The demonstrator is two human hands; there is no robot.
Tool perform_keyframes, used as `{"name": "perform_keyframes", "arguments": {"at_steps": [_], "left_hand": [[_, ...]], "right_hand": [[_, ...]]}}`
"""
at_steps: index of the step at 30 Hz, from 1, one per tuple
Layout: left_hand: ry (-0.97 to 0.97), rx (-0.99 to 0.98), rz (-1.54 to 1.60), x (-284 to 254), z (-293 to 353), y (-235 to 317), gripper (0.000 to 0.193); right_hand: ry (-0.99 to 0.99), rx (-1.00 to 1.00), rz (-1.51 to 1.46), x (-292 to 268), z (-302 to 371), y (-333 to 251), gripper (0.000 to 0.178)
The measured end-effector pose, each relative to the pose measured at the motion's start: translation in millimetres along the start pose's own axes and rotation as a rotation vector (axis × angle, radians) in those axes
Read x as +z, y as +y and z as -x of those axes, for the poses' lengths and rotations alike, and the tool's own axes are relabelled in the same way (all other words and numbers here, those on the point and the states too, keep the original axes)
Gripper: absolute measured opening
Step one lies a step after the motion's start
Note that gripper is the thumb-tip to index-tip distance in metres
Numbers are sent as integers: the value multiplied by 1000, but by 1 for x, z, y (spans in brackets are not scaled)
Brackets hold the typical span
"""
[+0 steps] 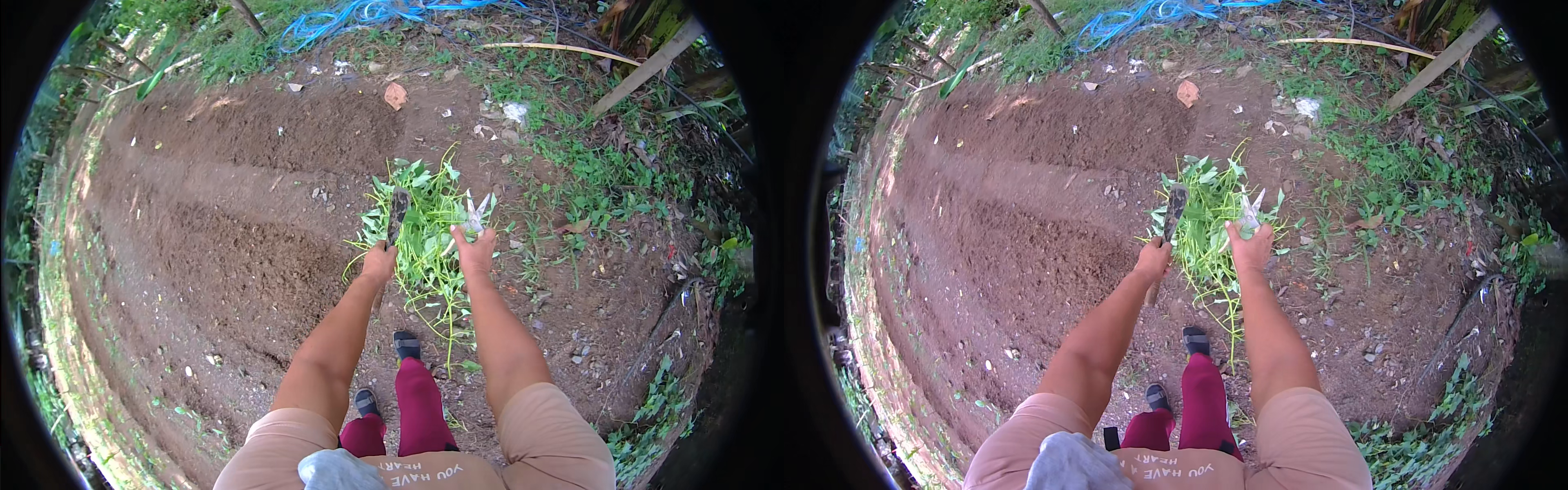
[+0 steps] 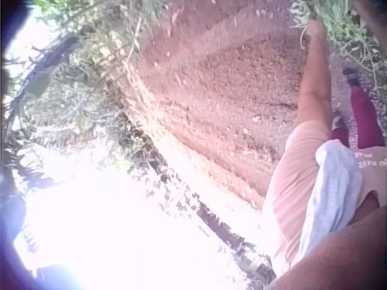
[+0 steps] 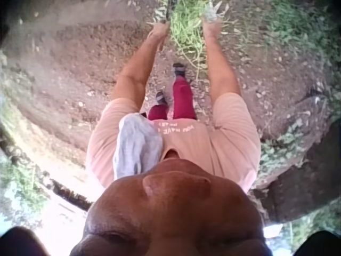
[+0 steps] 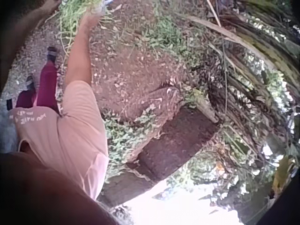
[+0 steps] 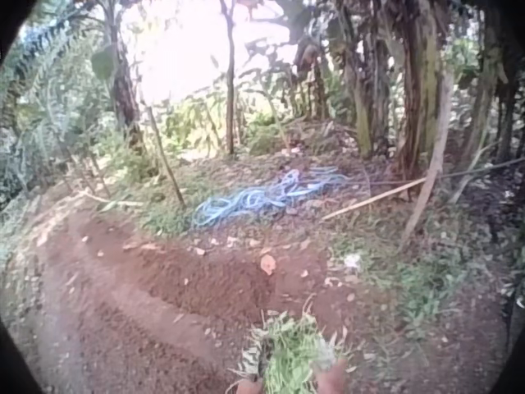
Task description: The person uses shears to cut green leafy vines from a garden bed, gathers the cuttings into a bundle, and carries them across the garden. The person then returns to the bed and continues cutting additional vines.
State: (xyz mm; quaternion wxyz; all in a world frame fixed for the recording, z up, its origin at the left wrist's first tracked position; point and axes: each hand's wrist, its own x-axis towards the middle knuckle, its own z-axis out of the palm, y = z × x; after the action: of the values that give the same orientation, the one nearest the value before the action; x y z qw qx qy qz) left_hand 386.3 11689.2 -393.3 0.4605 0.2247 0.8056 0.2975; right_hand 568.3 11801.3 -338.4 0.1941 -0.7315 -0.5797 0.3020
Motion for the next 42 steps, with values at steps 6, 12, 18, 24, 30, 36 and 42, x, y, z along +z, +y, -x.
{"name": "perform_keyframes", "arguments": {"at_steps": [6, 12, 18, 24, 30, 36, 42], "left_hand": [[77, 74, -127, 26, -14, -15, 45], [14, -57, 133, 24, 7, -2, 42], [-106, -376, 759, 5, 37, 13, 48], [-66, -394, 783, -3, 39, -2, 17], [-4, -402, 738, -7, 29, -16, 18], [47, -361, 667, -16, 9, -10, 34], [98, -400, 741, -29, 13, -7, 33]], "right_hand": [[234, -356, 107, -18, -27, -8, 44], [-46, -253, 322, -26, -34, 0, 27], [-380, -6, 36, 24, -32, 44, 38], [-580, 296, -262, 65, -6, 57, 30], [-485, 102, -132, 97, 17, 42, 27], [-462, 76, -200, 101, 17, 35, 28], [-485, -74, -6, 93, 17, 19, 28]]}}
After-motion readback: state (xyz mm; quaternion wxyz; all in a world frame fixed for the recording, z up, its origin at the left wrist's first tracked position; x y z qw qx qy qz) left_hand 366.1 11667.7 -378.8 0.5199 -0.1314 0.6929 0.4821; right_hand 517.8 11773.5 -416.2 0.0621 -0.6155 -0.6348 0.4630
